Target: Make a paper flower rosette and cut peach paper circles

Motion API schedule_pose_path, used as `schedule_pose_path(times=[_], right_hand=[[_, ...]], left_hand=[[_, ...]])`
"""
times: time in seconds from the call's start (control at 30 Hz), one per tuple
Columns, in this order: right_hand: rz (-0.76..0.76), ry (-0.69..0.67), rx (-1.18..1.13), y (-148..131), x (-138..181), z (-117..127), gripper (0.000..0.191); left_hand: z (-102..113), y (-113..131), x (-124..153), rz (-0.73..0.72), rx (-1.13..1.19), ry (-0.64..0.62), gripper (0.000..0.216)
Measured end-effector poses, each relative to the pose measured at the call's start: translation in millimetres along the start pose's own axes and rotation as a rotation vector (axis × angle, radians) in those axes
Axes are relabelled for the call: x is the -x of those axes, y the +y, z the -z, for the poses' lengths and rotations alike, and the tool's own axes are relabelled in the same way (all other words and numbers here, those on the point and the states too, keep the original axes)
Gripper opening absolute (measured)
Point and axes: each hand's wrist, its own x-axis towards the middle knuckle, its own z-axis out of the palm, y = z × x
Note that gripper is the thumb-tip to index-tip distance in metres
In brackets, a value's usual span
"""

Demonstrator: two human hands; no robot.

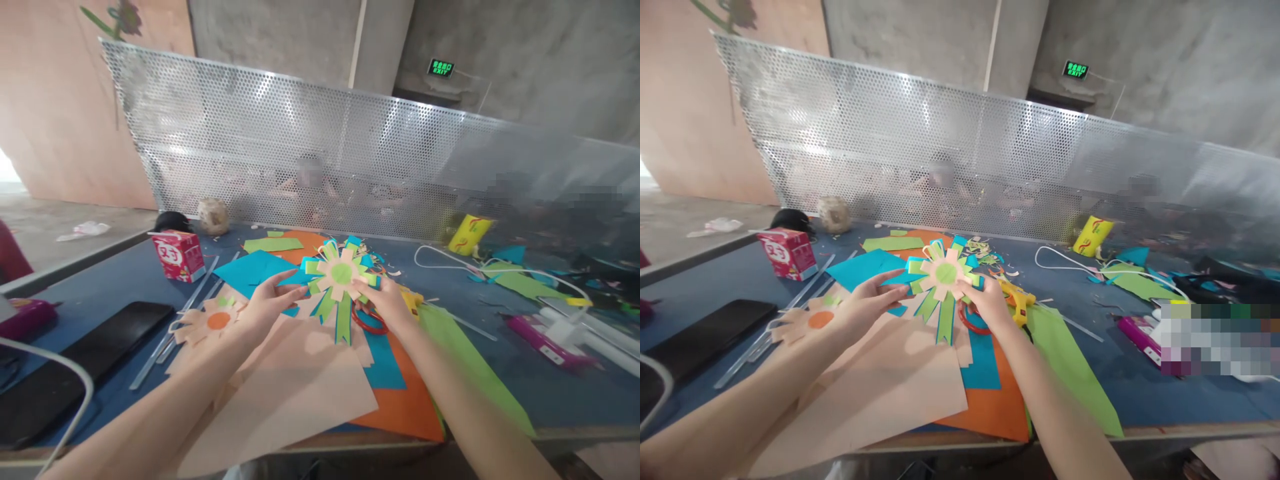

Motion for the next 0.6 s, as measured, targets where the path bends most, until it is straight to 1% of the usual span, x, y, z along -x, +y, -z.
schedule_pose_path(times=[0.13,0.27,0.6], right_hand=[[0.002,-0.015,-0.007,-0.2,0.6,-0.4,0.024],[0.006,-0.012,-0.002,-0.6,0.3,-0.1,0.025],[0.048,-0.021,0.064,-1.2,1.9,1.4,0.023]], left_hand=[[1.4,0.4,1.1,-0.046,-0.039,0.012,0.048],[4.1,-1.8,-0.2,-0.061,-0.053,-0.005,0.039],[3.3,-3.8,-1.9,-0.079,-0.031,0.026,0.032]])
